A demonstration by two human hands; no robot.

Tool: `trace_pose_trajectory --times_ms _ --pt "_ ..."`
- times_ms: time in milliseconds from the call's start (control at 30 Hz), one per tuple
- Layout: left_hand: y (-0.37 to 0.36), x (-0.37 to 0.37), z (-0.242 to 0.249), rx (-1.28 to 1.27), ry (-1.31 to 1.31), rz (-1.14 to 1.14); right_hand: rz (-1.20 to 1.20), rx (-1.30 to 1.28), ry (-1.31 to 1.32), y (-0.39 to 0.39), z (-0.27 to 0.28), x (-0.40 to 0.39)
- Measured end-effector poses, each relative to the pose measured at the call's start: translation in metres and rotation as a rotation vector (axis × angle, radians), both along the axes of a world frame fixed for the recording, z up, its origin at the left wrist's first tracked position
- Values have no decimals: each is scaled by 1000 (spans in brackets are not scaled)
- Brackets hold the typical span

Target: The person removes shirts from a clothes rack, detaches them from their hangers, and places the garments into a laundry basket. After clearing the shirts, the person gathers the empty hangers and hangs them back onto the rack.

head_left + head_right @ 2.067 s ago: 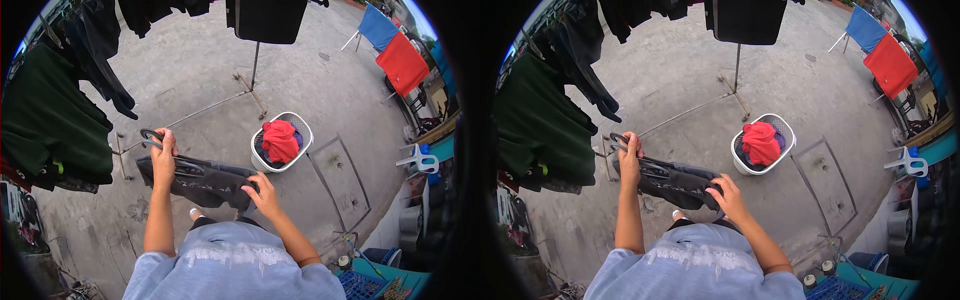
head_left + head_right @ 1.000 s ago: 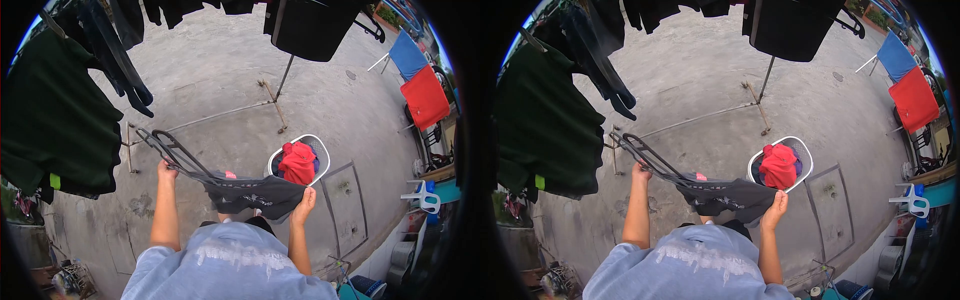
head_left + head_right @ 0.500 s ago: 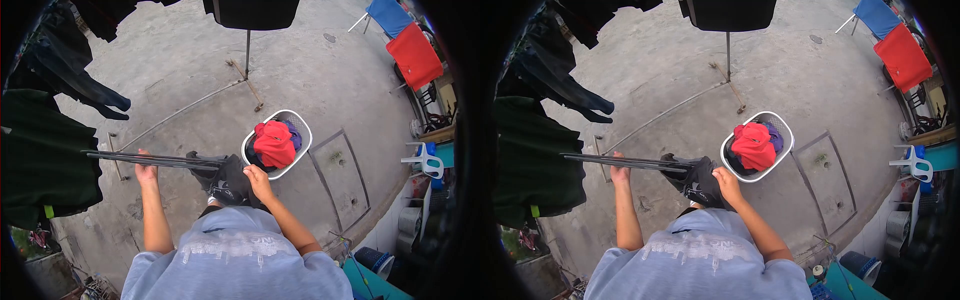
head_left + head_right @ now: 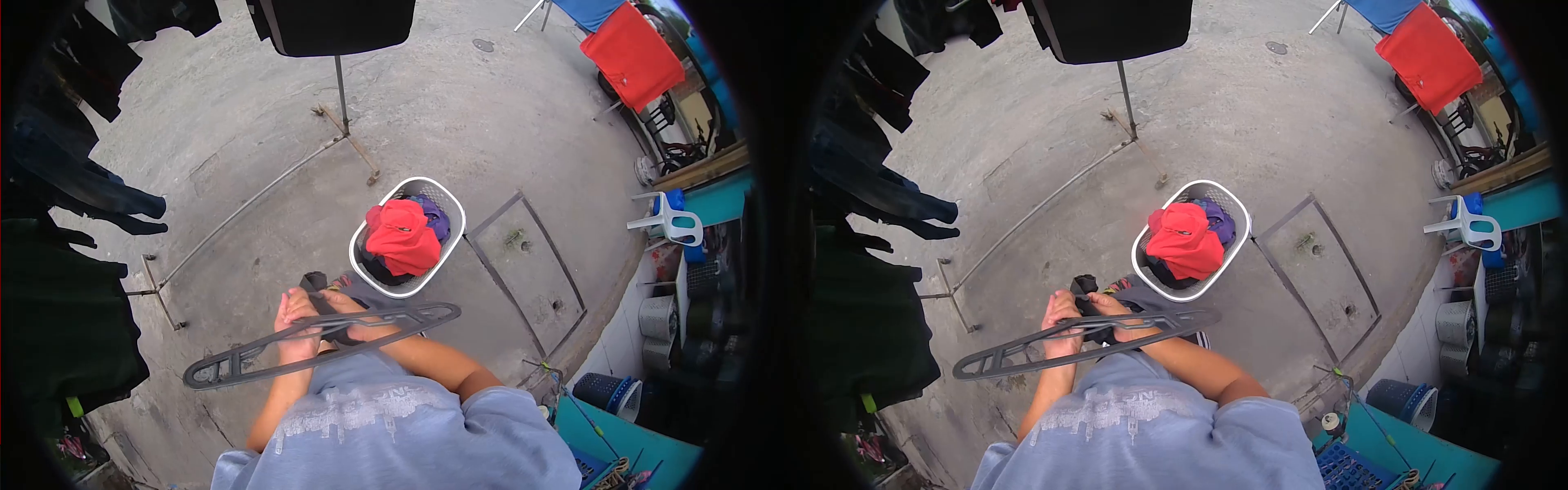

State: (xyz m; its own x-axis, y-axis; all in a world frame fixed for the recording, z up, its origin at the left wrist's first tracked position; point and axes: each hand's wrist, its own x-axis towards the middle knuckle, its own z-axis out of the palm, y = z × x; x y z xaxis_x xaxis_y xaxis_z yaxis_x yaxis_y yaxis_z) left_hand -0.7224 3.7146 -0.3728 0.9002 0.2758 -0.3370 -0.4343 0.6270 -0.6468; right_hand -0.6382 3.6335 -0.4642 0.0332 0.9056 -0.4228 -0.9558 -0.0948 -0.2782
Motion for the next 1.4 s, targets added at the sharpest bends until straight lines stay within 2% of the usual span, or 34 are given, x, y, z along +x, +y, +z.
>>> trace_pose_trajectory --times_ms 33,67,100,133,200,267,333,467,567,700,733,800,900,1067,1167,1267,1333,1400 --pt "-12 9 12 -11 -11 -48 65 15 -139 1 32 0" --pt "-19 16 22 28 -12 -93 -12 298 -681 3 14 -3" --pt "-17 21 30 56 -51 -93 -244 456 -1203 5 -2 -5" --pt "-14 25 37 86 -90 -94 -133 319 -857 5 8 -5" --pt "16 21 47 209 -88 57 77 41 -160 7 27 -2" --pt "60 0 64 409 -79 253 -111 -133 -197 -7 43 24" --pt "104 -36 82 543 -70 411 -186 -86 -215 -24 77 53" --pt "169 -131 74 697 100 641 -345 33 -539 -41 153 93" --pt "170 -160 69 812 386 738 -530 141 -593 -44 198 125" --pt "167 -181 45 995 589 572 -755 282 -695 -53 237 154" --pt "162 -180 43 1017 716 545 -795 329 -726 -56 239 160" --pt "168 -200 21 1115 783 493 -897 300 -770 -60 237 173" --pt "148 -191 30 1045 1005 543 -1062 211 -838 -65 226 189" --pt "138 -190 33 1053 1036 528 -1294 4 -945 -76 177 223" --pt "136 -184 32 1047 1072 476 -1375 -58 -789 -63 140 229" --pt "129 -164 33 1028 1201 404 -1232 -8 -775 -44 122 224" --pt "124 -146 37 1016 1316 373 -1144 34 -788 -36 131 223" --pt "125 -135 34 1055 1339 358 -1194 59 -823 -29 128 237"
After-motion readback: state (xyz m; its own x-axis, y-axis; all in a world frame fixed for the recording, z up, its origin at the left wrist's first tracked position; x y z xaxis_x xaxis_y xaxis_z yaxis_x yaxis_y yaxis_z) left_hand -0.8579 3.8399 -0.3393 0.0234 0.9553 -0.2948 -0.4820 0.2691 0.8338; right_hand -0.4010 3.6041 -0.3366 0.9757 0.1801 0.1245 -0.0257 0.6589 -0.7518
